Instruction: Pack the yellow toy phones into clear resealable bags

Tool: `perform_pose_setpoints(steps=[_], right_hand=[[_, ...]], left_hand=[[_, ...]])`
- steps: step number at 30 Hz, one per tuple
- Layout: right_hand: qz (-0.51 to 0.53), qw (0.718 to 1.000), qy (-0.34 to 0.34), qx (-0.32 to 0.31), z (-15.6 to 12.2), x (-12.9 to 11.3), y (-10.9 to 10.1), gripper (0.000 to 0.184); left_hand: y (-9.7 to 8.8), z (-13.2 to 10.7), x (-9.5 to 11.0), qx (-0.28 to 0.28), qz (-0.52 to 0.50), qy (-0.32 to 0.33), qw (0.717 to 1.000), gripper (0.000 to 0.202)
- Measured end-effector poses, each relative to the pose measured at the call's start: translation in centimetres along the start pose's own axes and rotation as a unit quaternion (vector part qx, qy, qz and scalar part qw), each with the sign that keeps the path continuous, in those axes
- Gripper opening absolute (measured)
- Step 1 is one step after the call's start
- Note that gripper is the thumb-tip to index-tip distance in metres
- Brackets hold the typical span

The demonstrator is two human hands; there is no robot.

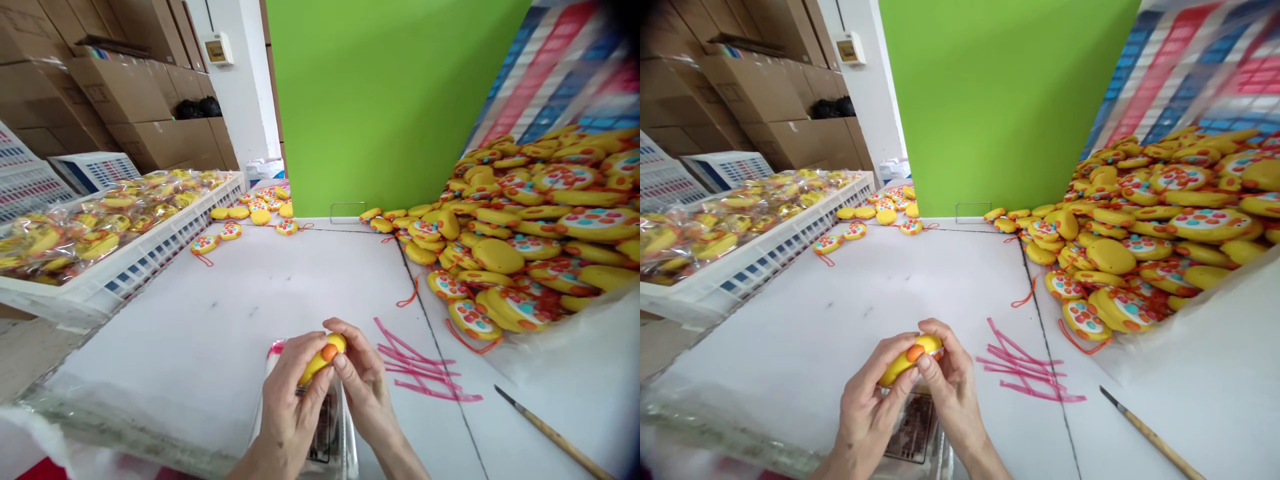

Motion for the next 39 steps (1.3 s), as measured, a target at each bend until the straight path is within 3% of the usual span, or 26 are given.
perform_pose_setpoints(steps=[5, 10, 12, 15, 16, 18, 20, 22, 28, 31, 34, 39], right_hand=[[-0.016, 0.999, -0.010, -0.029, -1.0, 0.0, 1.3, 0.020], [-0.042, 0.999, -0.016, -0.015, -1.5, 0.6, 1.4, 0.020], [-0.056, 0.998, -0.010, -0.009, -1.5, 0.9, 1.4, 0.021], [-0.110, 0.994, -0.010, 0.009, -1.7, 0.6, 1.1, 0.027], [-0.146, 0.989, -0.023, 0.010, -1.8, 0.3, 1.1, 0.032], [-0.251, 0.966, -0.054, -0.008, -1.9, -0.2, 1.7, 0.052], [-0.370, 0.925, -0.072, -0.040, -2.0, 0.2, 2.6, 0.070], [-0.446, 0.891, -0.059, -0.058, -1.9, 1.4, 2.8, 0.074], [-0.465, 0.883, -0.045, -0.047, -1.3, 2.6, 1.9, 0.065], [-0.456, 0.888, -0.054, -0.037, -1.1, 2.0, 1.9, 0.057], [-0.428, 0.902, -0.045, -0.034, -0.8, 1.6, 2.0, 0.049], [-0.205, 0.975, 0.071, -0.057, -0.3, 2.5, 2.2, 0.033]], left_hand=[[-1.0, 0.1, 2.2, 0.032, 0.074, 0.105, 0.991, 0.030], [-1.6, -0.2, 2.8, 0.043, 0.098, 0.125, 0.986, 0.029], [-1.8, -0.1, 2.2, 0.038, 0.092, 0.096, 0.990, 0.027], [-2.3, 0.1, -1.9, 0.058, -0.015, -0.093, 0.994, 0.009], [-2.5, -0.1, -3.7, 0.085, -0.083, -0.173, 0.978, 0.004], [-2.0, -0.8, -6.6, 0.143, -0.237, -0.296, 0.914, 0.011], [-0.9, -1.3, -8.0, 0.168, -0.365, -0.361, 0.842, 0.016], [0.1, -1.7, -8.5, 0.164, -0.435, -0.396, 0.792, 0.019], [0.5, -3.1, -8.3, 0.167, -0.491, -0.425, 0.742, 0.021], [0.1, -3.2, -8.3, 0.161, -0.493, -0.425, 0.742, 0.021], [-0.2, -3.3, -8.0, 0.121, -0.483, -0.413, 0.763, 0.028], [-0.9, -3.7, -7.6, 0.024, -0.386, -0.342, 0.856, 0.041]])
Point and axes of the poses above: each hand's wrist, its own z-axis towards the middle knuckle, its own y-axis out of the palm, x = y × z, the point moved 9 cm from there along z, towards the middle knuckle, and after that the axes turned 8 degrees about y, right-handed, at the moved point
